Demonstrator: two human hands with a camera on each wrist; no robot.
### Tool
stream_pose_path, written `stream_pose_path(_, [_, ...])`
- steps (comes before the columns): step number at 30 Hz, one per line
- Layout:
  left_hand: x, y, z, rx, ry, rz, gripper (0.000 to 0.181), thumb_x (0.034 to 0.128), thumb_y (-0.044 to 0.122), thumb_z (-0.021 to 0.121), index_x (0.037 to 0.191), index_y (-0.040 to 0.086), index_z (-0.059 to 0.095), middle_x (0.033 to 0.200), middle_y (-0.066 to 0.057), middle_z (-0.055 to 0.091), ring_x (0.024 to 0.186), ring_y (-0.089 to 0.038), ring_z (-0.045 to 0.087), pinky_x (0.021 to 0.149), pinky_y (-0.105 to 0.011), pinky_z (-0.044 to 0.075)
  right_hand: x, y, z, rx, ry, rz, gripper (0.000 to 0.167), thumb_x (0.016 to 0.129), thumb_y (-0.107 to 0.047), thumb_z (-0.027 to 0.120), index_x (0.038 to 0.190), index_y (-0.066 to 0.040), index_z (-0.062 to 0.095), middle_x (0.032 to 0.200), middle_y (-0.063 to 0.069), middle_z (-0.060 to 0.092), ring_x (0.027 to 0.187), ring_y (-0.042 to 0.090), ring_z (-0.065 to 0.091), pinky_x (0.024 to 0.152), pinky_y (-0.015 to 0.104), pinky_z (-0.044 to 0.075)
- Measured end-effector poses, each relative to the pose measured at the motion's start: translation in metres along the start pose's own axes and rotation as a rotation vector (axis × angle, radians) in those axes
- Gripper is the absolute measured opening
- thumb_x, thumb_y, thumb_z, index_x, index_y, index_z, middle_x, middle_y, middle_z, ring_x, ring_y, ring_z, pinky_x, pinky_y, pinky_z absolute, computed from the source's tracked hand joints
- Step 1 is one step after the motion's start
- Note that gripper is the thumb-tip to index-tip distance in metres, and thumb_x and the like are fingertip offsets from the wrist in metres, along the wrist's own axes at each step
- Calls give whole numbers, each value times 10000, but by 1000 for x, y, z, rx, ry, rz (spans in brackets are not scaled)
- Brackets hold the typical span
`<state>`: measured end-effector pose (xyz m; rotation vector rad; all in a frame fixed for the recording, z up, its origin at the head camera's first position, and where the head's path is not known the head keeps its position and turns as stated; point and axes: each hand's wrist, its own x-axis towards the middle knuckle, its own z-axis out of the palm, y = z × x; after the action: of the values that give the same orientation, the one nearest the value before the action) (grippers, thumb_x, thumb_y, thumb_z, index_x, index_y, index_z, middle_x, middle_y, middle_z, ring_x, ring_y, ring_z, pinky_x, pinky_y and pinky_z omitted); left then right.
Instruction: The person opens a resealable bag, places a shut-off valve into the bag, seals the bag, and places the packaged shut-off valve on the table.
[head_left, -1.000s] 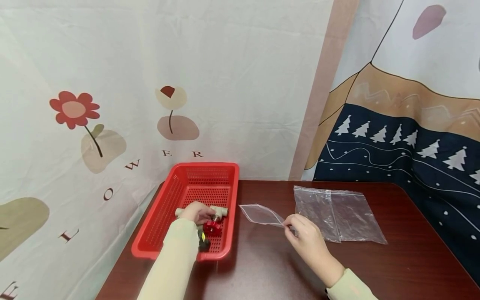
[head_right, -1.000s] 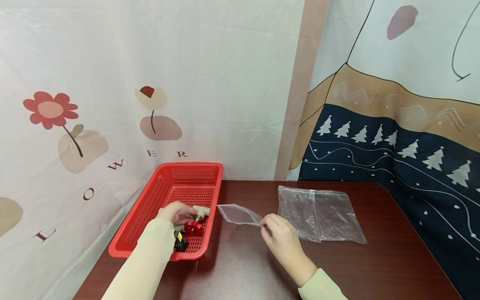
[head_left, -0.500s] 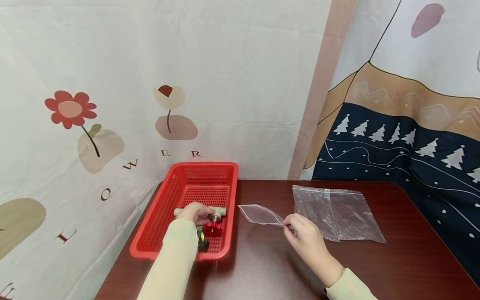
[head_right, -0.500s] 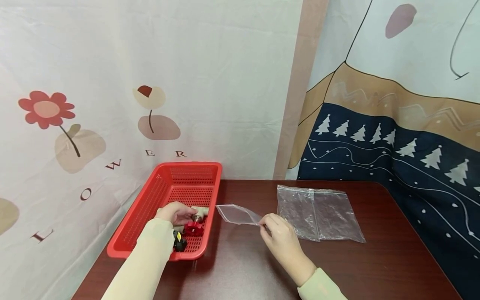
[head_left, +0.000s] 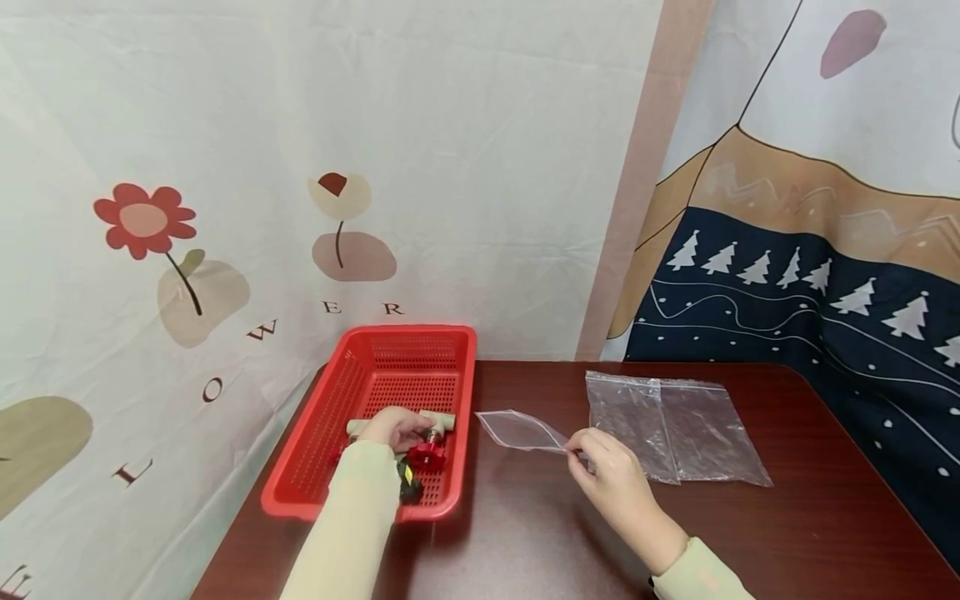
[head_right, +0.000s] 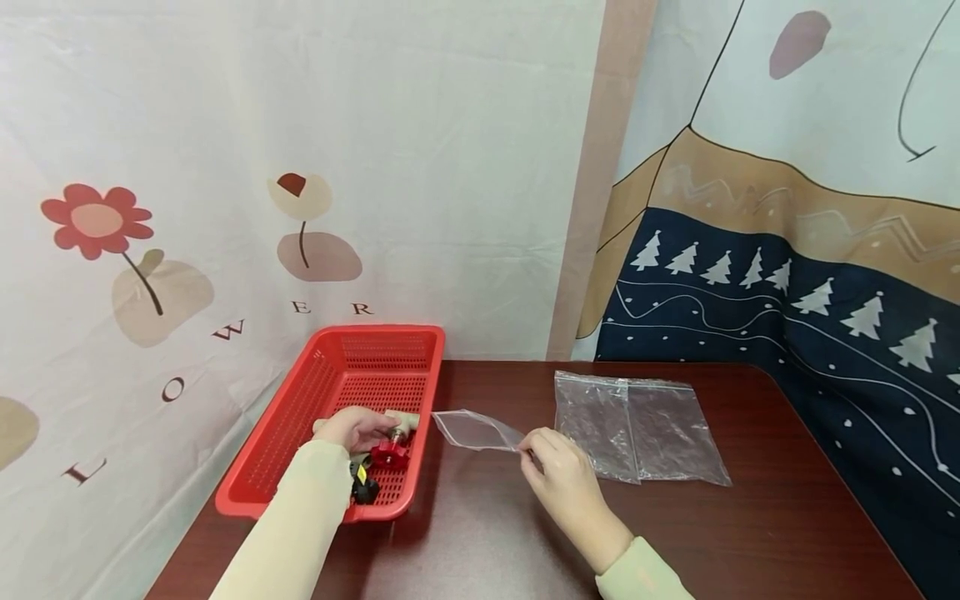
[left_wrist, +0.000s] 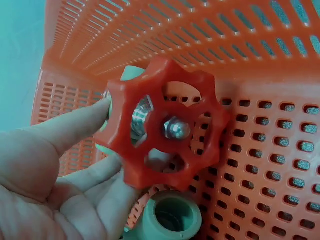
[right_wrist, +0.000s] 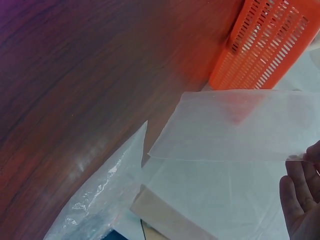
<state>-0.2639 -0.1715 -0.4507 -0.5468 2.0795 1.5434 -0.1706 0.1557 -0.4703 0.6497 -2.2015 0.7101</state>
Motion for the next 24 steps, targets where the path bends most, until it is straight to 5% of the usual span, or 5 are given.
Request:
stream_pose_path(5, [1, -2, 1, 41, -2, 78, 427, 888, 206, 628, 1219, -62, 589, 1317, -279, 512, 1243, -425, 468, 1084, -557, 299, -1, 1, 0, 21, 5, 1, 173, 727, -9, 668, 824, -146, 624, 814, -62, 619, 763, 92, 602, 684, 214, 492])
stream_pose_path(14, [10, -1, 4, 6, 59, 7, 427, 849, 216, 695, 1163, -55, 593, 1069, -182, 619, 969, -294, 556, 956, -451, 443, -1, 2, 0, 20, 9, 2, 172, 732, -10, 660, 825, -150, 622, 813, -66, 617, 763, 82, 594, 682, 206, 489])
stream_pose_path(20, [10, -3, 1, -17, 14, 7, 465, 851, 232, 683, 1211, -40, 574, 1244, -231, 562, 1146, -373, 526, 1066, -555, 318, -1, 2, 0, 16, 18, -10, 186, 715, 2, 677, 815, -144, 622, 802, -70, 611, 748, 73, 588, 667, 194, 483])
stream_pose_path(24, [8, 0, -3, -74, -2, 24, 464, 849, 270, 686, 1208, -4, 582, 1167, -160, 623, 1129, -328, 569, 1075, -564, 294, 1, 1, -2, 12, 33, -20, 202, 698, 15, 689, 811, -139, 624, 803, -67, 614, 758, 84, 594, 677, 211, 483])
